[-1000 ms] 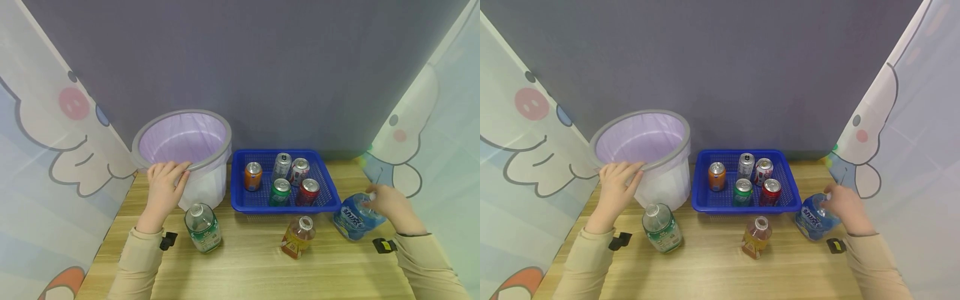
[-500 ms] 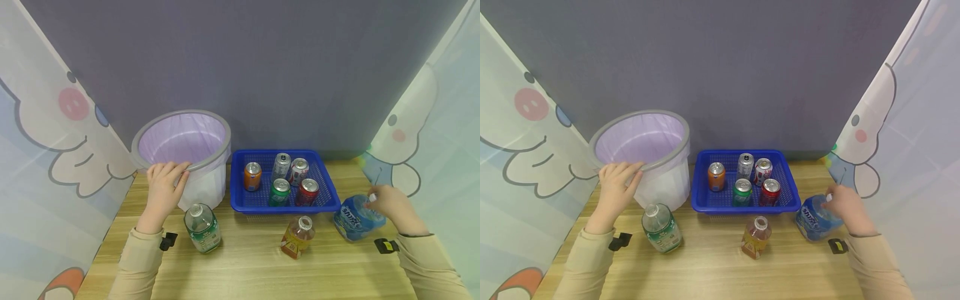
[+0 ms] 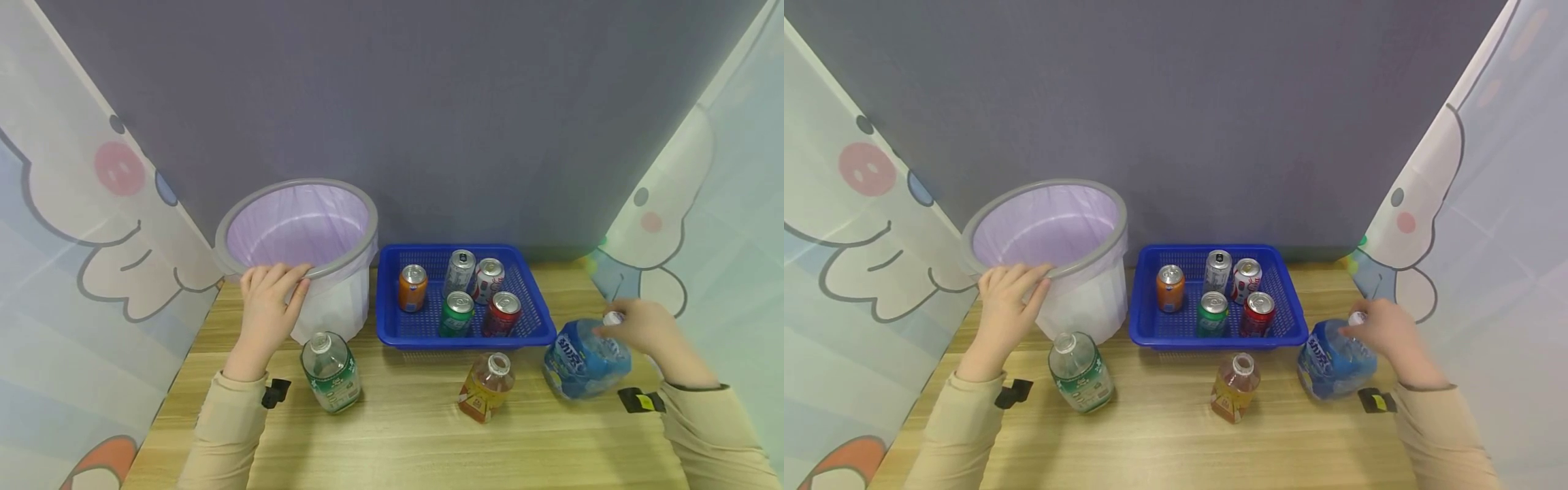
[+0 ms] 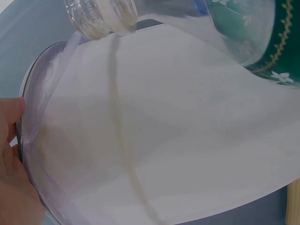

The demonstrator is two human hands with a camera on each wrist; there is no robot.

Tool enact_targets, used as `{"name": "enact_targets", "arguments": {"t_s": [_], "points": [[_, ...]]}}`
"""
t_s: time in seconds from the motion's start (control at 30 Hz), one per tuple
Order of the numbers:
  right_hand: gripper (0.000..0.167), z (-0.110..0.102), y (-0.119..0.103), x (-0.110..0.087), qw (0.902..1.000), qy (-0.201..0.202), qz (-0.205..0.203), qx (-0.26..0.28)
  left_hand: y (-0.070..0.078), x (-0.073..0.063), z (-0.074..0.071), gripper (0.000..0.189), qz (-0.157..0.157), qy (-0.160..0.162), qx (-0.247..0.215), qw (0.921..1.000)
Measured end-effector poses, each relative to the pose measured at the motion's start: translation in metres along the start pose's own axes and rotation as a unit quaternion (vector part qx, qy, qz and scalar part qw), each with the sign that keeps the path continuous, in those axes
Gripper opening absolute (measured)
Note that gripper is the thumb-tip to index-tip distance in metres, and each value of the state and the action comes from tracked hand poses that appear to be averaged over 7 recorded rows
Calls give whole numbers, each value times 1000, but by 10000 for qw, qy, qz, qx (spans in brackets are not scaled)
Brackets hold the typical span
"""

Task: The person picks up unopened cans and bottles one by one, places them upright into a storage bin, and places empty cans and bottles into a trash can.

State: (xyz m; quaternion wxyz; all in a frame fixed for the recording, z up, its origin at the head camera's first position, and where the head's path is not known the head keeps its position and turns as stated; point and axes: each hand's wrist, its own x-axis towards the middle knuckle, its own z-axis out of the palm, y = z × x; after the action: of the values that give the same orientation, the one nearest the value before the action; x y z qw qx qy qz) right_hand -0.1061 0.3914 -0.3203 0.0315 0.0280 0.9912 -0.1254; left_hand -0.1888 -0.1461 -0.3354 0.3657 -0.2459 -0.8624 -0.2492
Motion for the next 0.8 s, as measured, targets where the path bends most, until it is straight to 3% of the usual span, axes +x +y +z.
{"name": "enact_targets", "arguments": {"t_s": [0.43, 0.8], "points": [[51, -20, -4, -3, 9964, 1, 111, 844, 0, 1, 1, 19, 93, 116, -22, 9999], [39, -28, -10, -4, 9862, 273, -76, 1629, 0, 0, 2, 19, 98, 149, -20, 9998]]}}
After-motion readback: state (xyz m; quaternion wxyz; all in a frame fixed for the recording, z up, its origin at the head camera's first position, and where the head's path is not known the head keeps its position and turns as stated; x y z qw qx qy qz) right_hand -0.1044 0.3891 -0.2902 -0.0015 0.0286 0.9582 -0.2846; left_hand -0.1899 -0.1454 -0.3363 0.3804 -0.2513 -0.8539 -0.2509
